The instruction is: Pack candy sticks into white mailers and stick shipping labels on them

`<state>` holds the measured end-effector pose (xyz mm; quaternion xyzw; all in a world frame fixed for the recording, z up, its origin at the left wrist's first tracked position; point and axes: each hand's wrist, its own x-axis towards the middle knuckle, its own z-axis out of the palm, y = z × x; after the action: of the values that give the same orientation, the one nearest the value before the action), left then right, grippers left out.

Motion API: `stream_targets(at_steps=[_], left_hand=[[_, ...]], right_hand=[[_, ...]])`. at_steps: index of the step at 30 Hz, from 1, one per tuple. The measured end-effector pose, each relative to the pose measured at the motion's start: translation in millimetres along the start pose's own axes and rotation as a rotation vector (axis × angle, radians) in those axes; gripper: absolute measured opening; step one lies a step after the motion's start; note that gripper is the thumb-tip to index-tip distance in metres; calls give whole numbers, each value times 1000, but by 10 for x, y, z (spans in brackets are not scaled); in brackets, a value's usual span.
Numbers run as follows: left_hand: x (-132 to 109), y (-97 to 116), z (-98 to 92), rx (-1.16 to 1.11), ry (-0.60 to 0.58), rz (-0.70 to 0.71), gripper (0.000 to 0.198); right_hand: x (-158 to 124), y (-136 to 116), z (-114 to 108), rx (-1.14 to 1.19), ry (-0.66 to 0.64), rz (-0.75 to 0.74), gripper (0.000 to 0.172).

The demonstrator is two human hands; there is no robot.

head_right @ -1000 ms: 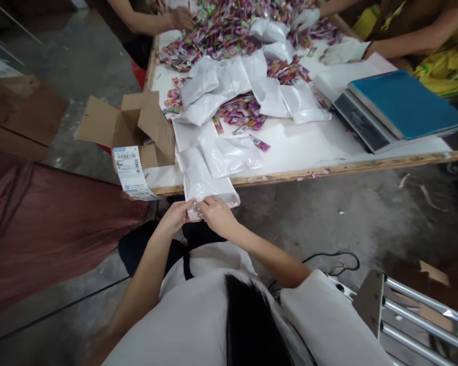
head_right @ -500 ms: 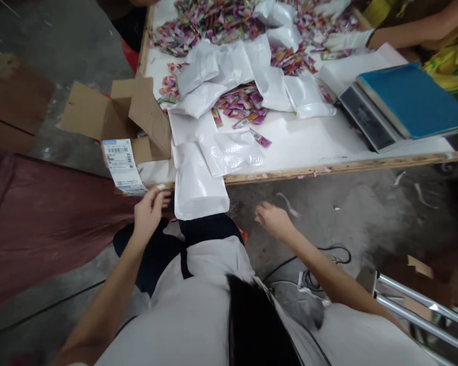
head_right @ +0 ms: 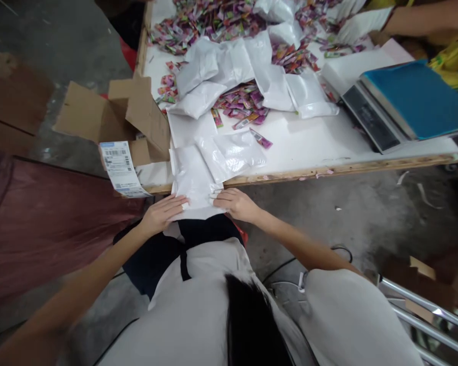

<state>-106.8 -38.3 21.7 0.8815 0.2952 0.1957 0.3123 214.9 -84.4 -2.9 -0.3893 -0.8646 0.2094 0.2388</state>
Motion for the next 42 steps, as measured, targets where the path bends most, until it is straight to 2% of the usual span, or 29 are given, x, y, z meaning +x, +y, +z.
stream_targets(at_steps=[3, 6, 9, 11, 14, 16, 18, 20, 21, 24, 26, 28, 30, 32, 34, 36, 38, 40, 42], left_hand=[[54, 77, 29, 23, 239, -215, 29], [202, 125, 55, 37, 405, -526, 35], [321, 105, 56, -40, 422, -700, 30], [346, 71, 30, -94, 459, -795, 29], [328, 39, -55, -273, 494, -925, 49], [315, 53, -128, -460, 456, -982, 54], [319, 100, -186, -658, 366, -1028, 50], [322, 177, -212, -831, 300, -1059, 48], [312, 226, -214, -900, 305, -1062, 48], [212, 397, -219, -1016, 438, -1012, 47], [141, 518, -251, -1024, 468, -925, 45], [173, 630, -303, -973, 447, -803, 41], [381, 710, -338, -857, 426, -667, 36], [750, 725, -321, -724, 419, -541, 33], [1176, 647, -241, -660, 485, -441, 42], [1530, 484, -107, -597, 530, -505, 56], [1738, 286, 69, -523, 514, -694, 67], [1813, 133, 282, -549, 450, -834, 67], [1835, 100, 526, -644, 412, -845, 59]], right_hand=[[106, -120, -7, 102, 156, 318, 35], [328, -182, -42, 136, 193, 632, 22], [462, -176, -61, 166, 219, 813, 18], [465, -163, -49, 241, 288, 884, 31], [421, -164, -8, 446, 373, 955, 46], [416, -182, 15, 651, 373, 989, 49], [446, -213, 36, 861, 324, 1008, 51], [490, -266, 61, 1037, 257, 1007, 52], [508, -304, 72, 1107, 226, 1004, 52], [514, -472, 36, 1290, 138, 942, 52], [478, -595, -113, 1343, 83, 792, 47], [424, -661, -377, 1290, 95, 609, 39], [359, -612, -686, 1139, 252, 512, 33], [278, -438, -934, 971, 504, 518, 33], [172, -176, -1050, 852, 734, 575, 34], [28, 118, -1042, 784, 873, 663, 35], [-161, 391, -975, 715, 916, 818, 39], [-385, 605, -929, 638, 896, 983, 42], [-619, 753, -962, 571, 891, 1064, 41]])
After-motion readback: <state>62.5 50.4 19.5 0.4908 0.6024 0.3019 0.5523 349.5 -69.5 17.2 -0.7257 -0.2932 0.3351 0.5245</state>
